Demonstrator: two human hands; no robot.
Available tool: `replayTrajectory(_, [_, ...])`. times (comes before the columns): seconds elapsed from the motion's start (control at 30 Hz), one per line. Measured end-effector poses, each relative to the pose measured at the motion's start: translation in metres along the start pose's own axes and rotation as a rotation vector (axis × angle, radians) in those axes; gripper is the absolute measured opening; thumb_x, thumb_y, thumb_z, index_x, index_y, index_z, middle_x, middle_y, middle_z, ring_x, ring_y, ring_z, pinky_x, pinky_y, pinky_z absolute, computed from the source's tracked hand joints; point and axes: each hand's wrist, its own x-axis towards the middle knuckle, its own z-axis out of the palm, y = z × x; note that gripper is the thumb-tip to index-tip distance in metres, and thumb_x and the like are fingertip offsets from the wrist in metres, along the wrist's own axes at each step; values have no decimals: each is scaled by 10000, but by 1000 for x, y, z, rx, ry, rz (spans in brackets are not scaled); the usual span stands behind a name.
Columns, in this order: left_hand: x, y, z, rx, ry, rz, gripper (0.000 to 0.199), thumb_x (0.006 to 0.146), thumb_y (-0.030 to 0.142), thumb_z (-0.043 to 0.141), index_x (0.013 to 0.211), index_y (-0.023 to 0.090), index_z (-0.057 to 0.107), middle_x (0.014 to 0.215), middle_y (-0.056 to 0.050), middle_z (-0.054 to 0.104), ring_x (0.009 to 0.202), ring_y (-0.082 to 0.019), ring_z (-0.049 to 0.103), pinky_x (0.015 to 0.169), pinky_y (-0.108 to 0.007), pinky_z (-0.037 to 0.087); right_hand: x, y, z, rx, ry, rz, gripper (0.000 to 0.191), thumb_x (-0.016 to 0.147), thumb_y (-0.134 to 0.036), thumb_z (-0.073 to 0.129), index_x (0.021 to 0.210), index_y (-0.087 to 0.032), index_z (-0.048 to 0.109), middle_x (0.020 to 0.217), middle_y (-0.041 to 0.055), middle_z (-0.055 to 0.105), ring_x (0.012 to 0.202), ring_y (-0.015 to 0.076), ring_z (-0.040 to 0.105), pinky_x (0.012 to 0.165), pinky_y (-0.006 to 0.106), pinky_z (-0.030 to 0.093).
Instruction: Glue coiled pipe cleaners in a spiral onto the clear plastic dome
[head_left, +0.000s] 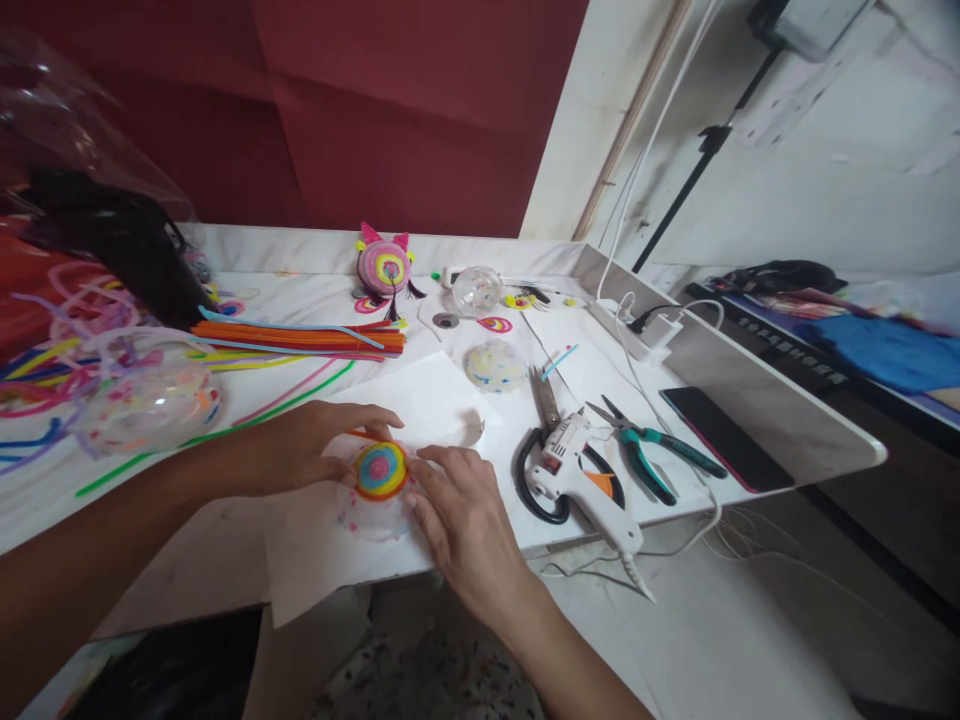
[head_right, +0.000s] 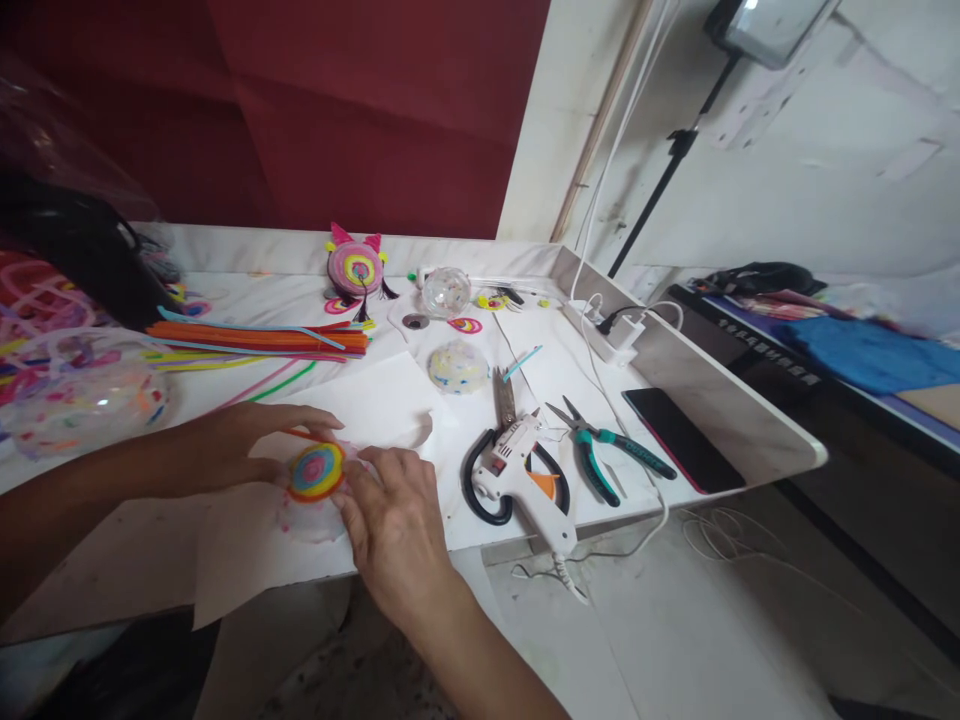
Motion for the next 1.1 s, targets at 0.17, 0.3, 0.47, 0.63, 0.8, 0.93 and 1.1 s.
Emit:
replayTrajectory(0.17, [-2,1,1,-8,17,-7,589,861,501,720,1413,301,675,1385,-70,775,1251,-334,719,1114,-441,529,-1,0,6,6,32,-6,288,1106,-270,558,1306,-173,741,1235,138,746,1106,306,650,928,472,541])
replayTrajectory(0.3, [-5,1,3,24,31,4,556,893,537,672,1389,286,691,1412,-79,760,1288,-335,700,1149,-450,501,2,1,4,-27,4,10,253,1098,-271,570,1235,-200,770,1130,113,743,1036,284,646,881,443,520])
replayTrajectory(0.47, [-5,5,6,38,30,-8,535,917,557,614,1357,265,696,1382,-91,768,1259,-331,714,1118,-430,513,22,2,-10,-168,-157,-25,179,1041,-194,647,1072,-221,821,1041,91,753,974,276,630,816,415,462])
replayTrajectory(0.63, [-7,11,7,66,40,-19,517,911,558,597,1312,252,710,1352,-85,777,1262,-332,711,1114,-418,503,49,-4,-23,-314,-361,-49,146,999,-166,733,896,-204,828,910,77,767,933,268,631,822,415,422])
replayTrajectory(0.8, [-13,17,12,75,153,20,477,943,503,576,1319,237,703,1370,-27,758,1258,-323,699,1122,-404,496,57,-8,-24,-337,-381,-64,196,1002,-182,738,821,-206,810,877,67,777,898,252,631,800,401,382])
replayTrajectory(0.93, [-21,20,23,108,274,-18,390,848,358,602,1200,237,719,1300,-72,761,1240,-327,686,1113,-449,515,58,-12,-24,-361,-430,-29,185,1003,-162,722,852,-198,823,923,74,798,940,265,649,807,405,379])
replayTrajectory(1.1, [-38,24,49,50,471,-197,318,817,387,582,1071,252,717,1066,-55,792,985,-288,754,916,-406,608,60,-15,-27,-356,-491,31,182,1032,-167,682,959,-189,847,1013,83,811,1039,276,664,871,409,392])
